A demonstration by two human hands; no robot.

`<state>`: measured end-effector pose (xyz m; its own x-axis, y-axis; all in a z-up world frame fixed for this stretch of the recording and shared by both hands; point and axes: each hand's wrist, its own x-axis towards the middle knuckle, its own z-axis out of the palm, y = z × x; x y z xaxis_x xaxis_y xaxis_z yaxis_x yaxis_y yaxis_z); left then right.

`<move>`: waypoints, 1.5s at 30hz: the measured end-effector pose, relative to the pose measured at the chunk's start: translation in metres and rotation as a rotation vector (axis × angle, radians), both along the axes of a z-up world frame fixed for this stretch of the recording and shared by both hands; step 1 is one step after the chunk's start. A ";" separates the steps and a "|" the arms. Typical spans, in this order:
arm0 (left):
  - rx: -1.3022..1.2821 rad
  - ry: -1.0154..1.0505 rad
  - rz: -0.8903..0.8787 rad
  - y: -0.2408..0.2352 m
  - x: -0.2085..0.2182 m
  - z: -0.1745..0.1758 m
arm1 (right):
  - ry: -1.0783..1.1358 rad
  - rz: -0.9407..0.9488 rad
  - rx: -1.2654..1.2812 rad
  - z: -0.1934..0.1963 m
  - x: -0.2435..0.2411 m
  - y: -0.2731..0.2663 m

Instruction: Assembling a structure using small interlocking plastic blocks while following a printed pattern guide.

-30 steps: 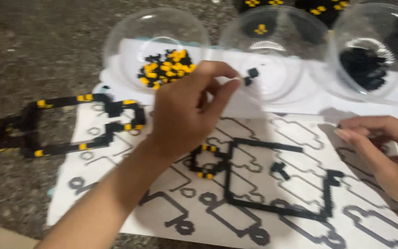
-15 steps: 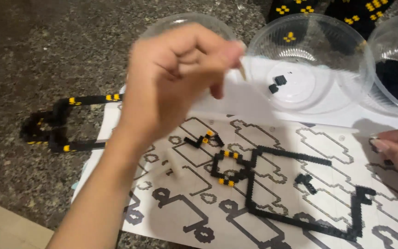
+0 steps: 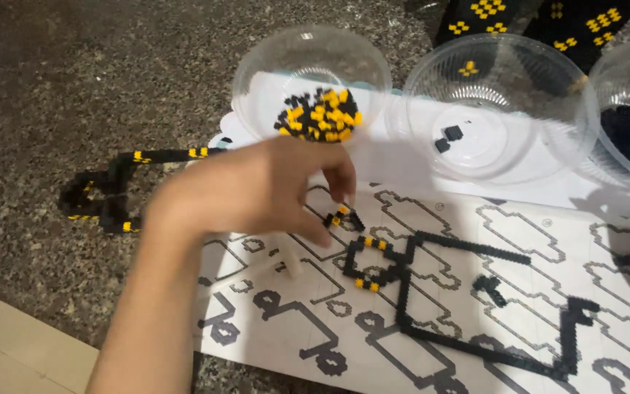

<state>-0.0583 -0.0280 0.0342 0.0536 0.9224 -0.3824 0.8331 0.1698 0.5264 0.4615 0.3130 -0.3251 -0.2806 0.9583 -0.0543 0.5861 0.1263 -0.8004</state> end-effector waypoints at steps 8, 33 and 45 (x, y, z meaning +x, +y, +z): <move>-0.274 0.163 0.059 0.005 0.025 -0.002 | -0.159 -0.154 -0.089 0.028 -0.001 -0.027; -0.071 0.186 0.078 0.004 0.034 -0.002 | 0.001 -0.078 0.299 0.285 -0.176 -0.248; 0.567 -1.169 -0.026 -0.001 0.112 -0.061 | 0.447 0.170 -0.213 0.301 -0.191 -0.276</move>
<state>0.0534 -0.0293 -0.0269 0.1087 0.9330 0.3430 -0.1654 -0.3232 0.9318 0.2705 0.0370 -0.0242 -0.4714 0.8781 -0.0821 0.1666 -0.0027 -0.9860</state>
